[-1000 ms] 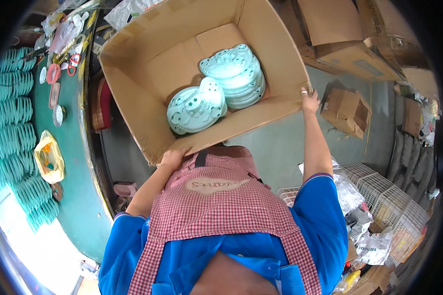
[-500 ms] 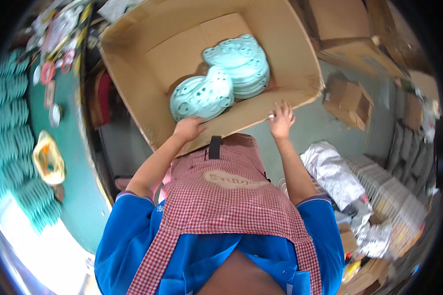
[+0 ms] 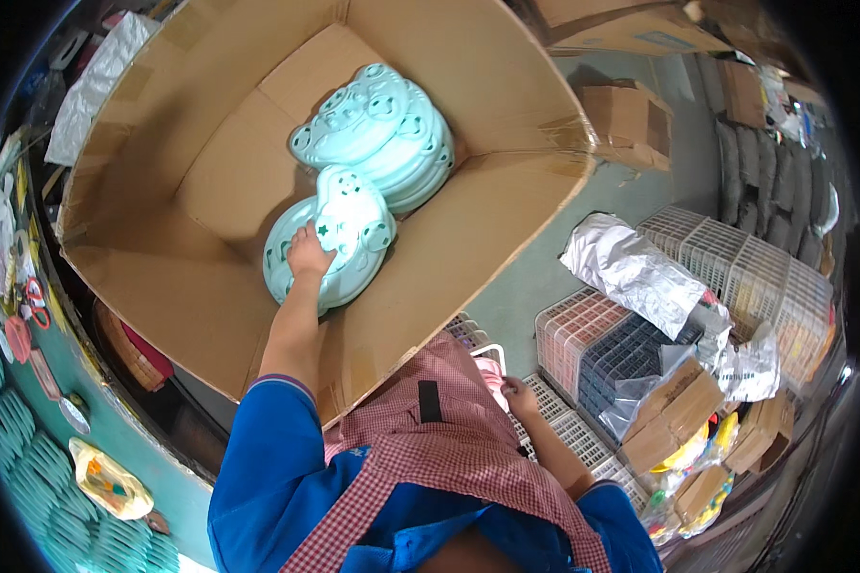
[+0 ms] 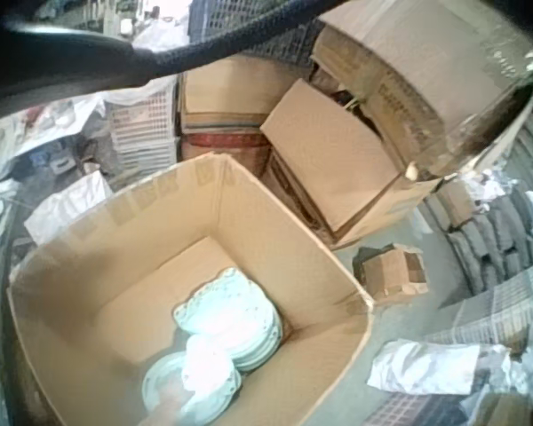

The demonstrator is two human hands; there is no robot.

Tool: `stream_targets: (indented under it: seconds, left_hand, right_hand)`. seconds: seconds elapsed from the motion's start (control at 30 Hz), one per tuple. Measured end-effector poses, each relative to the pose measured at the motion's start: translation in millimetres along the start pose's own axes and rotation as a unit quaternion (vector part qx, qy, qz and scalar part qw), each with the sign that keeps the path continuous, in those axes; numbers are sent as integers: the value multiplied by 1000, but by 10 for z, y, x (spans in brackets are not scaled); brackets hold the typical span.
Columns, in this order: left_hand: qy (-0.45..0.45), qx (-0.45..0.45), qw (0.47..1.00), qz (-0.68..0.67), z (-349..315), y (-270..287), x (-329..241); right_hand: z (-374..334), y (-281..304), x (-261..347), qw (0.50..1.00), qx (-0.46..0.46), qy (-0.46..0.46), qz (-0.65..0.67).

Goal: The person assembles light blue plastic components by inserting small colored pieces into molded slots on a worktable. They then place the assembled parts into a cardboard box and later pack them into a large plastic bag.

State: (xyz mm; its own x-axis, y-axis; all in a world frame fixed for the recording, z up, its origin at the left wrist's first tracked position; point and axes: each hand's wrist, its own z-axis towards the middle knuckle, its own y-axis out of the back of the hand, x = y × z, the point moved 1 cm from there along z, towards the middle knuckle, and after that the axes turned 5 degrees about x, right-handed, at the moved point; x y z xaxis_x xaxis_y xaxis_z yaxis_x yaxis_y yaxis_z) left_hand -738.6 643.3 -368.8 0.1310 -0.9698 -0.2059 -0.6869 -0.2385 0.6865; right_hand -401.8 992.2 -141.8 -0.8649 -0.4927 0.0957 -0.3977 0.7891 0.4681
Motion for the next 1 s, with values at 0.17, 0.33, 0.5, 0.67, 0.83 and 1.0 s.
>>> stream_targets:
  seconds: [0.17,0.33,0.5,0.67,0.83,1.0]
  left_hand:
    - [-4,-43,997,-69,-130,381,-112]
    - [24,-289,853,-434,-430,510,76]
    - [294,-52,481,-824,-929,460,-452]
    - [180,234,674,-677,-834,-247,-325]
    - [84,32,989,-116,-800,60,-36]
    - [-46,162,941,-292,-305,-570,881]
  right_hand:
    - [50,-216,-112,998,40,39,8]
    - [407,-187,188,969,39,138,201]
    - [450,-71,557,957,36,108,266]
    - [340,-55,475,964,21,99,247]
    - [426,-228,34,975,4,79,209]
    - [342,25,34,982,-83,115,122]
